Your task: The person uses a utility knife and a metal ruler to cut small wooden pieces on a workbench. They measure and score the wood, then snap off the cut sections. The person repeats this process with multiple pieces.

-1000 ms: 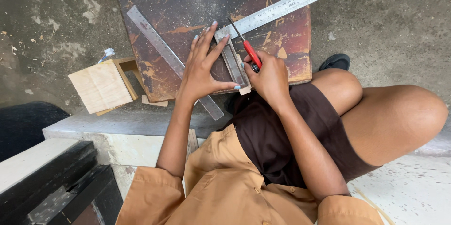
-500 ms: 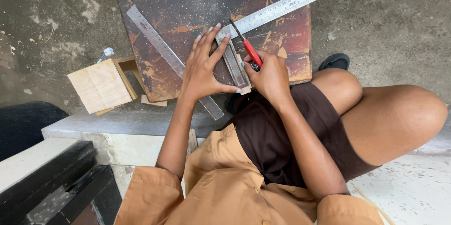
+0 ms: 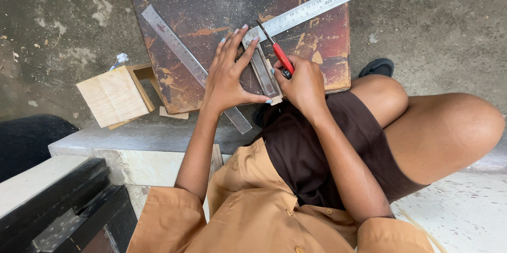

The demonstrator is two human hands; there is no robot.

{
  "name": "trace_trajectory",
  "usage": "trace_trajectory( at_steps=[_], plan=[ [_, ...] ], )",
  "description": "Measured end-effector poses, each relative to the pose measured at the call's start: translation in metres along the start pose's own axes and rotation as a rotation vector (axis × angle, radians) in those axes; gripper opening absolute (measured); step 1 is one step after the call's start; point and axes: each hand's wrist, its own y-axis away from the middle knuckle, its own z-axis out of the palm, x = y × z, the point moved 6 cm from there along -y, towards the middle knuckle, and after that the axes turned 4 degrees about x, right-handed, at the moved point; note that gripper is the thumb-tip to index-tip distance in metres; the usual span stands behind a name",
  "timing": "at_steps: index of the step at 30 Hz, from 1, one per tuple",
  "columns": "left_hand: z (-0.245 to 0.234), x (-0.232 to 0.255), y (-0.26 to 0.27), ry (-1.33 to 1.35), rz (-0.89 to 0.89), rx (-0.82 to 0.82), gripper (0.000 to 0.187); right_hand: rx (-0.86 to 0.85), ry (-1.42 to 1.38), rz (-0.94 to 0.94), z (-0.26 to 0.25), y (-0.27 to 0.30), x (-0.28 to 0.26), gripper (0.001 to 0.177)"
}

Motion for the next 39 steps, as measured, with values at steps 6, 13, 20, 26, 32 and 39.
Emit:
trace_trajectory(
  at_steps=[6, 13, 20, 26, 32, 39],
  plan=[
    [0.001, 0.000, 0.000, -0.006, 0.000, -0.003, 0.138, 0.001, -0.003, -0.005, 0.001, -0.001, 0.001, 0.011],
    [0.000, 0.001, -0.001, -0.009, -0.004, -0.020, 0.136, -0.007, 0.008, -0.004, 0.002, -0.003, 0.004, 0.011],
    [0.002, 0.001, -0.001, -0.005, -0.004, -0.020, 0.137, -0.020, -0.069, 0.009, -0.002, -0.004, 0.007, 0.012],
    [0.002, 0.001, -0.001, -0.005, 0.000, -0.014, 0.137, -0.030, -0.181, -0.018, -0.005, -0.008, 0.008, 0.013],
    [0.003, 0.000, -0.001, -0.002, 0.002, -0.015, 0.137, -0.047, -0.145, -0.034, -0.007, -0.005, 0.004, 0.014],
    [0.004, 0.000, -0.001, -0.018, -0.005, -0.028, 0.140, -0.056, -0.123, -0.033, -0.007, -0.003, 0.003, 0.013]
  ],
)
